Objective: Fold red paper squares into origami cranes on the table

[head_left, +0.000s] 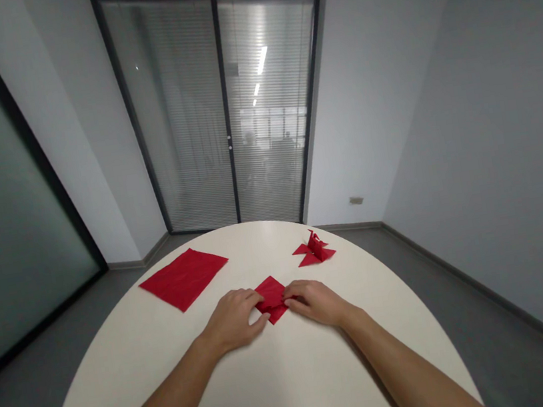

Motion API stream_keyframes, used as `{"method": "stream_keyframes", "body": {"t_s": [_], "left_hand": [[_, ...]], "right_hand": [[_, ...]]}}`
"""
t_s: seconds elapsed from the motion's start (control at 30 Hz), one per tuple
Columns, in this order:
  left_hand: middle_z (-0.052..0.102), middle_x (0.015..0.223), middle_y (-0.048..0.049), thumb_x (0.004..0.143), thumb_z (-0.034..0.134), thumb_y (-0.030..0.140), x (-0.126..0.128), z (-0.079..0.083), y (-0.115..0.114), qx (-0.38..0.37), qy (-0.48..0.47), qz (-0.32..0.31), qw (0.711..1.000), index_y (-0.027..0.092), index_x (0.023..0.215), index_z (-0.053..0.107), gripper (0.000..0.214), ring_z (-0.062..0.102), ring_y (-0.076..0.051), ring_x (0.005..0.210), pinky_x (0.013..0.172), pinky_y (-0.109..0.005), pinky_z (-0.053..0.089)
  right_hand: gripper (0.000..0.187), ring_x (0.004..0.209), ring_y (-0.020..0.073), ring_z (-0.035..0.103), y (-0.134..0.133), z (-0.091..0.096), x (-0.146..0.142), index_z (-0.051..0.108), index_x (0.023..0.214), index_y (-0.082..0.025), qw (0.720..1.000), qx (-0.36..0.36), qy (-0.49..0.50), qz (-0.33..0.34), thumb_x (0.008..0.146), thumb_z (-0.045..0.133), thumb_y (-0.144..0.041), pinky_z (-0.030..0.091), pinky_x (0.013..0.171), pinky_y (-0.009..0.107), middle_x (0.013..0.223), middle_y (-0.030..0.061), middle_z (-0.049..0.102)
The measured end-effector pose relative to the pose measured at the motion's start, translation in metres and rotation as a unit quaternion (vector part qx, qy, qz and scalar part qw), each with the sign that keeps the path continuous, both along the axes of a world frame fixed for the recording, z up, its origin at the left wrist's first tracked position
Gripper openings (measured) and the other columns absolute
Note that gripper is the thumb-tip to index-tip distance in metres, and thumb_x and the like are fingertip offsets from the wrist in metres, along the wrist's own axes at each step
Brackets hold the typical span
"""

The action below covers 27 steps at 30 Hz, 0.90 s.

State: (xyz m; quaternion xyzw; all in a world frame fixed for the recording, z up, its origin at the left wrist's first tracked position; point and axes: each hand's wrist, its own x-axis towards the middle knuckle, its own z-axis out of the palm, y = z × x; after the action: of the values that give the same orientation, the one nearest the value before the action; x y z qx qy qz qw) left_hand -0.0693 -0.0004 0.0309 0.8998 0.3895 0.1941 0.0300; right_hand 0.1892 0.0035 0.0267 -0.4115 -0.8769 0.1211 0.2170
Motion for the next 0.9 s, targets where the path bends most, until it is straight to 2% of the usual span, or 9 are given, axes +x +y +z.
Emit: {"method": "stream_keyframes", "body": {"t_s": [0.23,0.4,0.57,0.67,0.9], "left_hand": [[0.075,0.109,-0.0083,0.095,0.054,0.023,0.004,-0.008,0.006,-0.018,-0.011,0.044,0.999,0.02,0.114,0.07,0.025,0.068,-0.026,0.1,0.09,-0.039,0.05],[0.075,0.103,-0.0077,0.098,0.051,0.023,0.006,-0.006,0.007,-0.035,-0.014,0.093,0.995,0.021,0.108,0.07,0.022,0.069,-0.023,0.094,0.083,-0.034,0.05],[0.076,0.1,-0.0063,0.099,0.052,0.022,0.009,-0.008,0.007,-0.048,-0.022,0.116,0.992,0.022,0.121,0.063,0.025,0.07,-0.023,0.091,0.082,-0.033,0.05],[0.076,0.099,-0.0058,0.099,0.052,0.021,0.01,-0.011,0.008,-0.045,-0.037,0.128,0.99,0.023,0.129,0.058,0.031,0.07,-0.023,0.092,0.083,-0.033,0.05],[0.075,0.1,-0.0064,0.099,0.052,0.022,0.012,-0.015,0.01,-0.041,-0.034,0.161,0.986,0.022,0.134,0.055,0.035,0.069,-0.022,0.093,0.08,-0.032,0.049]], "right_hand": [[0.026,0.09,0.0201,0.066,0.003,-0.003,-0.003,0.071,0.1,-0.019,0.999,0.018,-0.005,-0.033,0.103,0.048,-0.03,0.047,0.083,0.03,0.097,0.0072,0.074],[0.024,0.086,0.0194,0.065,0.001,-0.001,-0.004,0.069,0.101,-0.02,0.999,0.01,0.001,-0.045,0.103,0.047,-0.028,0.047,0.08,0.03,0.094,0.0065,0.073],[0.019,0.087,0.0198,0.067,0.0,-0.003,-0.005,0.065,0.113,-0.022,0.998,-0.01,0.034,-0.053,0.099,0.051,-0.025,0.048,0.08,0.03,0.099,0.0062,0.074],[0.028,0.085,0.0196,0.068,0.0,-0.006,-0.006,0.059,0.125,-0.022,0.996,-0.026,0.057,-0.069,0.099,0.051,-0.024,0.049,0.078,0.03,0.1,0.0063,0.075],[0.045,0.088,0.0211,0.067,0.003,-0.013,-0.011,0.046,0.142,-0.022,0.994,-0.025,0.069,-0.085,0.097,0.051,-0.019,0.05,0.08,0.032,0.098,0.0062,0.073]]}}
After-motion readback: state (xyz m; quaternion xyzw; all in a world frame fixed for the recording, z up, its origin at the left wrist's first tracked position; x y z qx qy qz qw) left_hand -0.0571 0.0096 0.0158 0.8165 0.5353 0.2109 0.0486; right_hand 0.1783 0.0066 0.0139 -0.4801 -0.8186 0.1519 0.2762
